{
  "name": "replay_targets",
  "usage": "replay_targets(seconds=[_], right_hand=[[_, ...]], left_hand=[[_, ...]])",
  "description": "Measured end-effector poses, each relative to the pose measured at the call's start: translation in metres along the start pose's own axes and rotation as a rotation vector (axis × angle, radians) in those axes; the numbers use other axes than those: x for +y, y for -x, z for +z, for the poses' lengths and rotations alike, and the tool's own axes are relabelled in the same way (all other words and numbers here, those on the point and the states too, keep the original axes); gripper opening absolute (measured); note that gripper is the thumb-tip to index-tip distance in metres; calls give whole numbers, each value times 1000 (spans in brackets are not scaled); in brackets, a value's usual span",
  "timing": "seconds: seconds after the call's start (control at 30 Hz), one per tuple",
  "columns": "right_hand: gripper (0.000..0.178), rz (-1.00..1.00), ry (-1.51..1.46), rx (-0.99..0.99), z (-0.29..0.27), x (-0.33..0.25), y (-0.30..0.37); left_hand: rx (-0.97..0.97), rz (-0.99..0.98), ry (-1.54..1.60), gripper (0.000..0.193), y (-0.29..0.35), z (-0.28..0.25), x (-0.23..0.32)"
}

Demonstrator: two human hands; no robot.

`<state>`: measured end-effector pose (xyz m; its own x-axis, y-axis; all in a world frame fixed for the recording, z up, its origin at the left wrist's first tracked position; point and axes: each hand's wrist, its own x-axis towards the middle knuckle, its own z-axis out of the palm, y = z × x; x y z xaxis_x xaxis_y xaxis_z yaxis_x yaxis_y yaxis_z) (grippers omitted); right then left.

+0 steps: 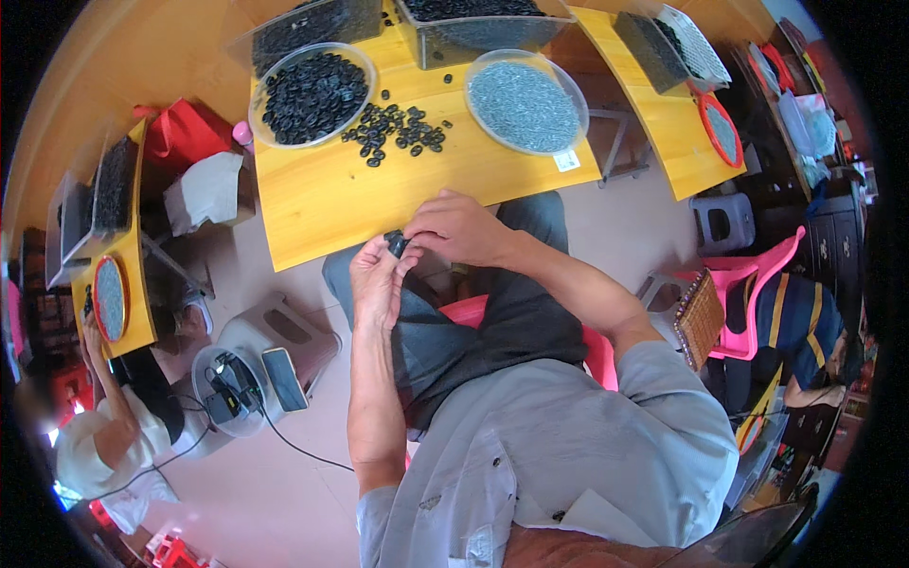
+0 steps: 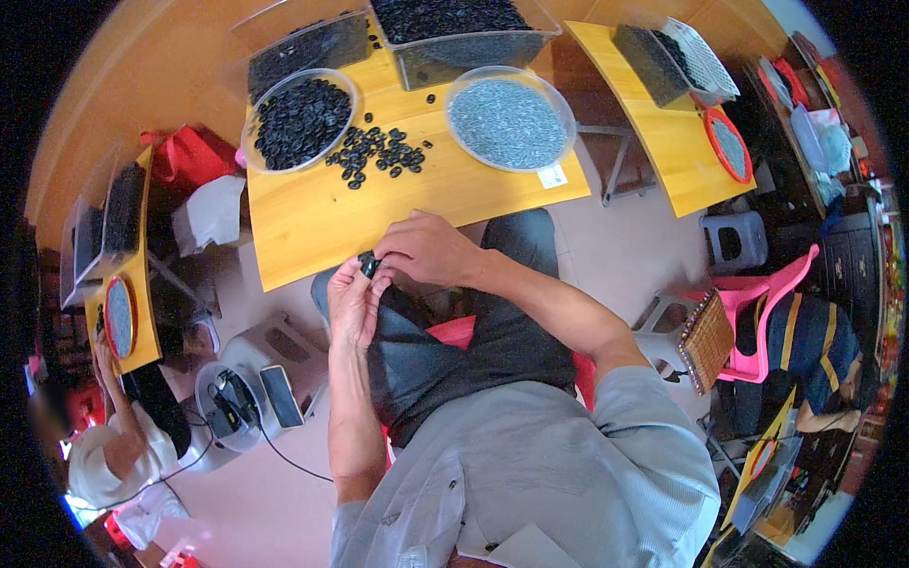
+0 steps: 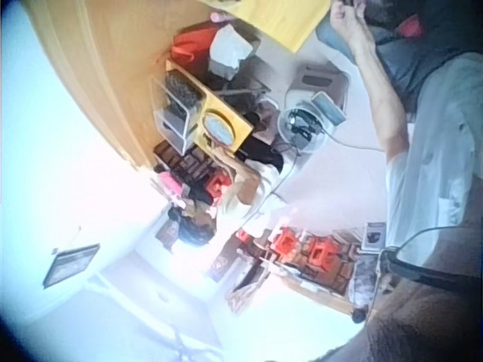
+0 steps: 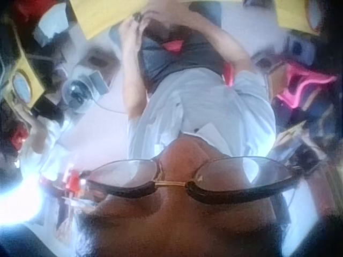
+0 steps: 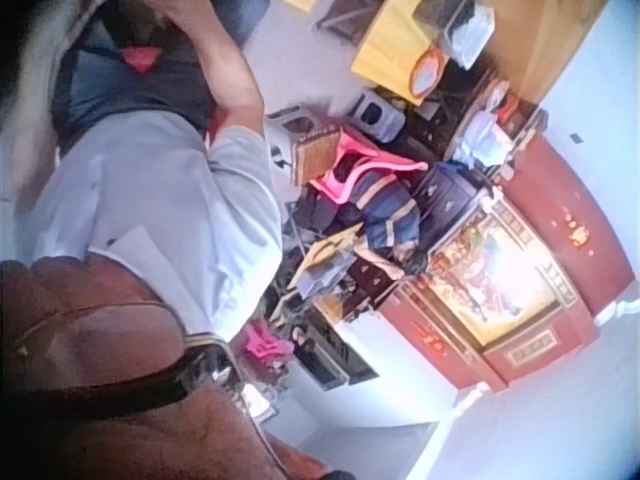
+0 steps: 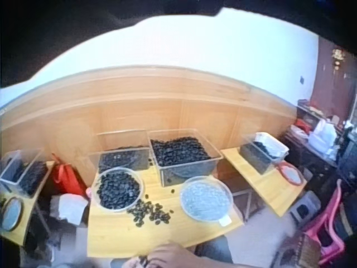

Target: The person sits down at a table and assembles plastic cord locks by inserting small components into the lock bodies by hand.

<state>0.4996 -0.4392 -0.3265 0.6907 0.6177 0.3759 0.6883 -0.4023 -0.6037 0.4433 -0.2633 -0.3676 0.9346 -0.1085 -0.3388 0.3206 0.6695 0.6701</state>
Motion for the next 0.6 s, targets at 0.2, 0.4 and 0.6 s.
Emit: replay_targets(seconds=[0.2, 0.4, 0.6], right_hand=[[12, 73, -12, -4, -21, 0, 8], [12, 517, 428, 259, -109, 70, 16], [12, 565, 556, 111, -135, 113, 22]], left_hand=[[-7, -16, -83, 23, 3, 2, -4], [22, 41, -169, 20, 1, 0, -13], [38, 95, -216, 19, -4, -4, -18]])
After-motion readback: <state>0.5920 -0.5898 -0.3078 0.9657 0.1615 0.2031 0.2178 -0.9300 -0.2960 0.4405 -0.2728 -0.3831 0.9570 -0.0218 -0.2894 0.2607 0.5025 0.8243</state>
